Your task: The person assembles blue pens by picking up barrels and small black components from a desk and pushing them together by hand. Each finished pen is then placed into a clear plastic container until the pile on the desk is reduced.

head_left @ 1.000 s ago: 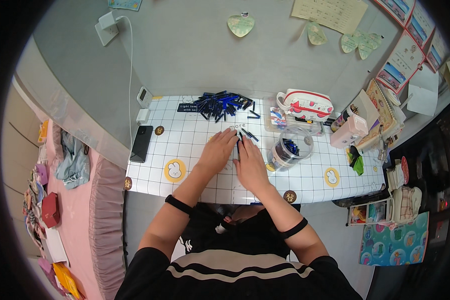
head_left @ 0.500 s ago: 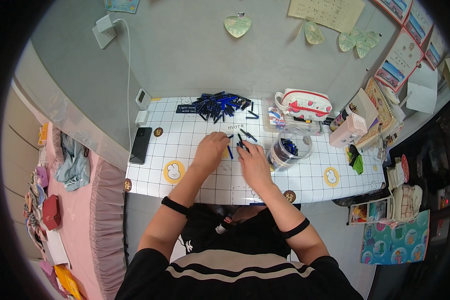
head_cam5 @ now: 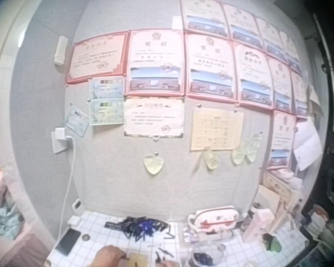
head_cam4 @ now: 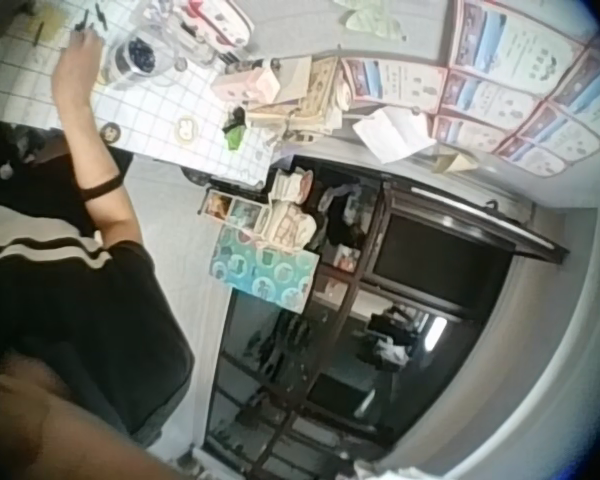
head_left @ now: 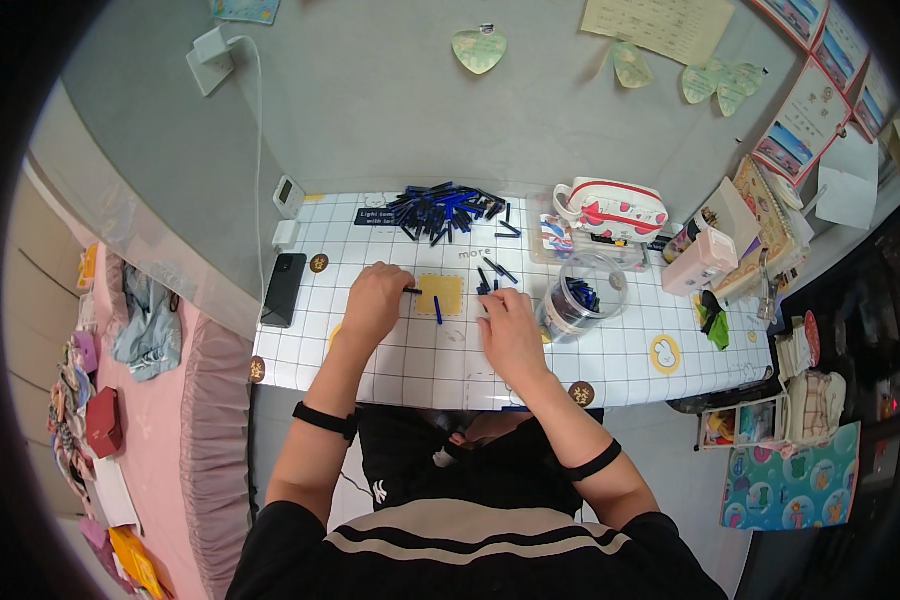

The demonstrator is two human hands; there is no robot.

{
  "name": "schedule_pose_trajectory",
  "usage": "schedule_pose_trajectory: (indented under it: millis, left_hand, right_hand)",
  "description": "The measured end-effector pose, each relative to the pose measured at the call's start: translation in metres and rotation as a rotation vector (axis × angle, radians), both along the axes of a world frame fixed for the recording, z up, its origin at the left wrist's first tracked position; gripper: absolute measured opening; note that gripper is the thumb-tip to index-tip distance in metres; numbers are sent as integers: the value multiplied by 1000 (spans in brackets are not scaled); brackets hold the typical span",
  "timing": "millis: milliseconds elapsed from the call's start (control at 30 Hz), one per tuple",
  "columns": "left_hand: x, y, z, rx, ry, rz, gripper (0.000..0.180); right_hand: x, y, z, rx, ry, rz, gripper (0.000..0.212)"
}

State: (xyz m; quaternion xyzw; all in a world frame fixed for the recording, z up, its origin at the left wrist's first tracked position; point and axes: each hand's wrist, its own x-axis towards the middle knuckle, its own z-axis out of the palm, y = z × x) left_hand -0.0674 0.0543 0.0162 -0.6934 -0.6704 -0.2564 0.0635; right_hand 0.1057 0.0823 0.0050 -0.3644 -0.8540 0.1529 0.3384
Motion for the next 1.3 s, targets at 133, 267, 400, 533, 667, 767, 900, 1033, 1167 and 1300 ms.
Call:
schedule_pose_trajectory:
  millis: [133, 267, 400, 533, 667, 767, 900, 1033, 1167, 1300]
  left_hand:
    - [0, -6, 0, -19, -52, -197, 15]
    - [12, -5, -2, -9, -93, -275, 15]
    - [19, -5, -3, 43, -135, -236, 13]
    - [26, -10, -3, 44, -165, -53, 7]
    - [39, -10, -2, -155, -240, 10, 13]
    - [47, -6, -2, -189, -256, -6, 18]
    - [55, -2, -6, -79, -197, -24, 20]
    - [62, 4, -9, -71, -179, 2, 21]
    - [66, 9, -10, -43, -135, 71, 17]
    - [66, 10, -9, -98, -99, 123, 14]
  right_hand:
    - [1, 2, -4, -9, -6, -36, 21]
    - [1, 4, -3, 11, -25, -29, 20]
    - [1, 6, -3, 34, -10, -27, 17]
    - [0, 9, -4, 74, -1, -17, 16]
    - [-3, 12, -1, 77, -42, -25, 14]
    - [-6, 13, -1, 86, -73, -63, 13]
    - [-8, 14, -2, 82, -73, -129, 11]
    - [-6, 14, -2, 97, -122, -136, 9]
    - [-5, 12, -2, 128, -137, -118, 10]
    - [-1, 8, -2, 119, -169, -95, 8]
